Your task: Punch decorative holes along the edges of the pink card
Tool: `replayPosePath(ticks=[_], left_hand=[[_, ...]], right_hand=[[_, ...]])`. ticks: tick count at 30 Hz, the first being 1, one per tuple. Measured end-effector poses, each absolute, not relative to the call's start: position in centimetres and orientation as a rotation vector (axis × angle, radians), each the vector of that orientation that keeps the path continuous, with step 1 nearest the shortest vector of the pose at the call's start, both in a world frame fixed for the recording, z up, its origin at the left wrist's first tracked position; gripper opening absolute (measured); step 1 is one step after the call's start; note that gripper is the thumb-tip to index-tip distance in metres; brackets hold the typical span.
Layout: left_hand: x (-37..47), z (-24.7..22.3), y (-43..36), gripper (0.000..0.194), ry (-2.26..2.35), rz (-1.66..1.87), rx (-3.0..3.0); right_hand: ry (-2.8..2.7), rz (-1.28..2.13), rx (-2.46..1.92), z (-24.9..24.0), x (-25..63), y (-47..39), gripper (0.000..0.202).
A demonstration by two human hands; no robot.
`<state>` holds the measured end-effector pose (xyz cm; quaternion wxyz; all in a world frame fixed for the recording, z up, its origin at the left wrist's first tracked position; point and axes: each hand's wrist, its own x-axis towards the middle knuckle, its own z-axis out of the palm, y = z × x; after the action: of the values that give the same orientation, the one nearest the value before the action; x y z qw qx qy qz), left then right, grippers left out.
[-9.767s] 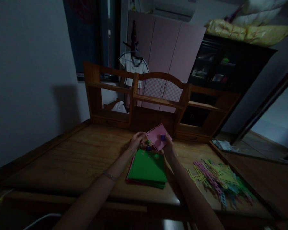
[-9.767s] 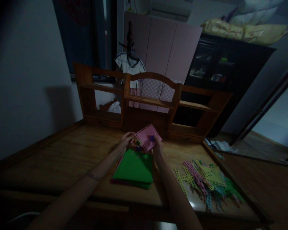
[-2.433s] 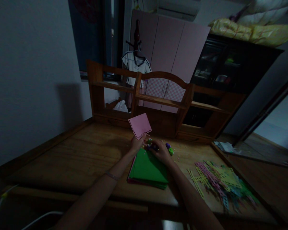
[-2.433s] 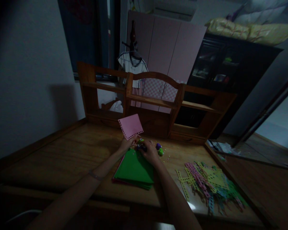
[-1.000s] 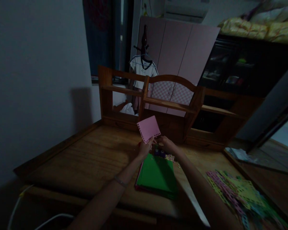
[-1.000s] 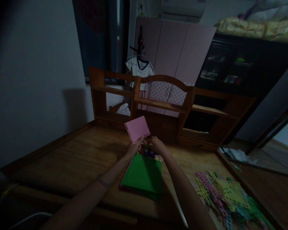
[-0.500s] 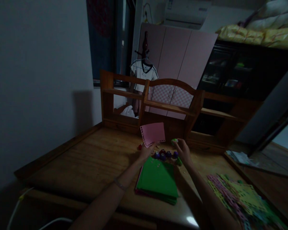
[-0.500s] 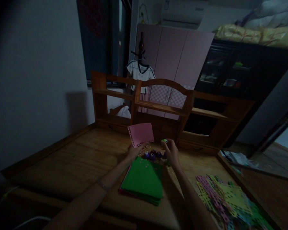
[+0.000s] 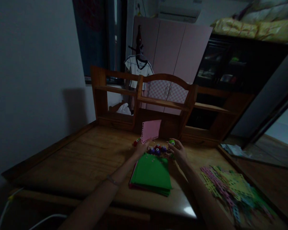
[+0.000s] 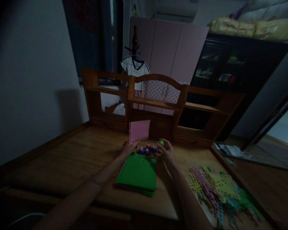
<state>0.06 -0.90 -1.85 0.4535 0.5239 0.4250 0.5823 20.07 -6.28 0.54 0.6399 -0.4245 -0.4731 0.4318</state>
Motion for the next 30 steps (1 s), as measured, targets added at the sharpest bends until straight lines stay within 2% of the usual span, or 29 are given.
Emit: replayPosePath(ticks=[7, 12, 19, 30], left_hand=[[-0.5, -1.2, -1.4, 0.045, 1.113, 1.369, 1.484], [-0.2, -1.2, -1.4, 0.046, 1.066, 1.343, 1.551], [0.0, -1.5, -1.6, 0.045, 1.049, 1.294, 1.651], [0.0, -0.8, -2.1, 0.043, 1.080, 1.276, 1.659]], right_hand=[[-1.056, 1.115, -0.932, 0.1, 19.9, -5.9, 0.040], [-1.082, 1.231, -1.031, -0.5, 19.9, -5.4, 0.048], [-1.317, 1.176, -1.017, -0.6, 19.1, -5.9, 0.044], [-1.348, 1.251, -0.982, -0.6, 18.7, -6.3, 0.039]])
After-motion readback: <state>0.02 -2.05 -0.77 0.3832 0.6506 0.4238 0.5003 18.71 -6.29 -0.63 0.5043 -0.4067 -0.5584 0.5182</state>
